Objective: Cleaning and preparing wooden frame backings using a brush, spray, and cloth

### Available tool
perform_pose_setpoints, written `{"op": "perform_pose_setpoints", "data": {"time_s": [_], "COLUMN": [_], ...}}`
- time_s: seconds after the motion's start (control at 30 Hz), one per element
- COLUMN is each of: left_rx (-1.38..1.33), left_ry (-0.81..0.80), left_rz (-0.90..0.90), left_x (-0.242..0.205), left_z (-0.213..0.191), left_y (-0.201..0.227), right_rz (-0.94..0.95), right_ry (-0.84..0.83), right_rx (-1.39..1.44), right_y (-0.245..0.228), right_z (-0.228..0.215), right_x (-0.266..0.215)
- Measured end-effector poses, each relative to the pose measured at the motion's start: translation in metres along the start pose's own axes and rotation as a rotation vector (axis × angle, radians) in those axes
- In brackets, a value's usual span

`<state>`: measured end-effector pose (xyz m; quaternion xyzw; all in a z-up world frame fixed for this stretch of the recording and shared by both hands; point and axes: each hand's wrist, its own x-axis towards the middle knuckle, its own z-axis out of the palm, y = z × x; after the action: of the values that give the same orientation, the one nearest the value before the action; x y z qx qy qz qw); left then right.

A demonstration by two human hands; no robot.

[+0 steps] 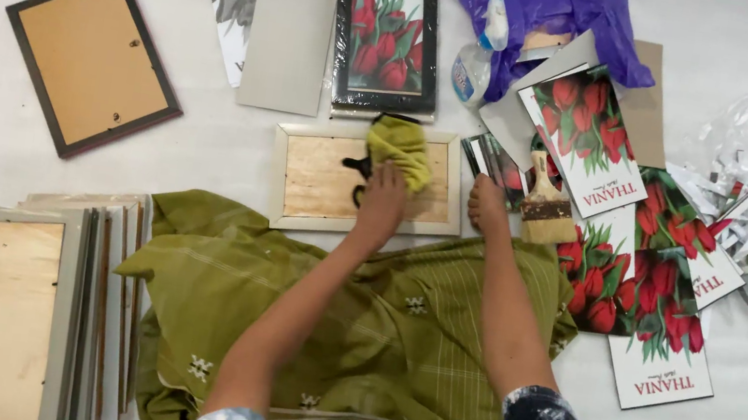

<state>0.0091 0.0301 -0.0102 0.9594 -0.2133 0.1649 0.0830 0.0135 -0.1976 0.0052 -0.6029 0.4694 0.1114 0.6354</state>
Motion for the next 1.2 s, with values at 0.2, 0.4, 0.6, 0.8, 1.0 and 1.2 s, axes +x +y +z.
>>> {"op": "perform_pose_setpoints", "data": {"time_s": [0.2,0.4,0.6,0.8,1.0,1.2], "left_rx": [0.241,-0.004,0.077,0.097,0.044,0.093], "left_ry": [-0.318,-0.342,-0.354,-0.387,-0.785,-0.573], "left_rz": [-0.174,-0.251,-0.293,-0.09,-0.213,0.032], "left_x": [-0.035,0.008,0.022,-0.062,-0.115,-0.108], "left_z": [-0.042,-0.023,-0.015,-0.075,-0.089,-0.117], "left_y": [-0.088,-0.146,-0.143,-0.108,-0.151,-0.131], "right_rz": [0.025,0.074,0.073,0.058,0.092,0.16], "right_ry": [-0.006,-0.087,-0.16,-0.091,-0.246,-0.472], "right_rx": [-0.064,-0.074,-0.059,-0.097,-0.055,-0.05], "right_y": [-0.012,-0.02,-0.013,-0.014,-0.002,0.003], "right_z": [-0.001,-0.001,-0.006,-0.005,-0.015,-0.02], "right_x": [-0.02,-0.027,-0.014,-0.02,0.017,0.038]}}
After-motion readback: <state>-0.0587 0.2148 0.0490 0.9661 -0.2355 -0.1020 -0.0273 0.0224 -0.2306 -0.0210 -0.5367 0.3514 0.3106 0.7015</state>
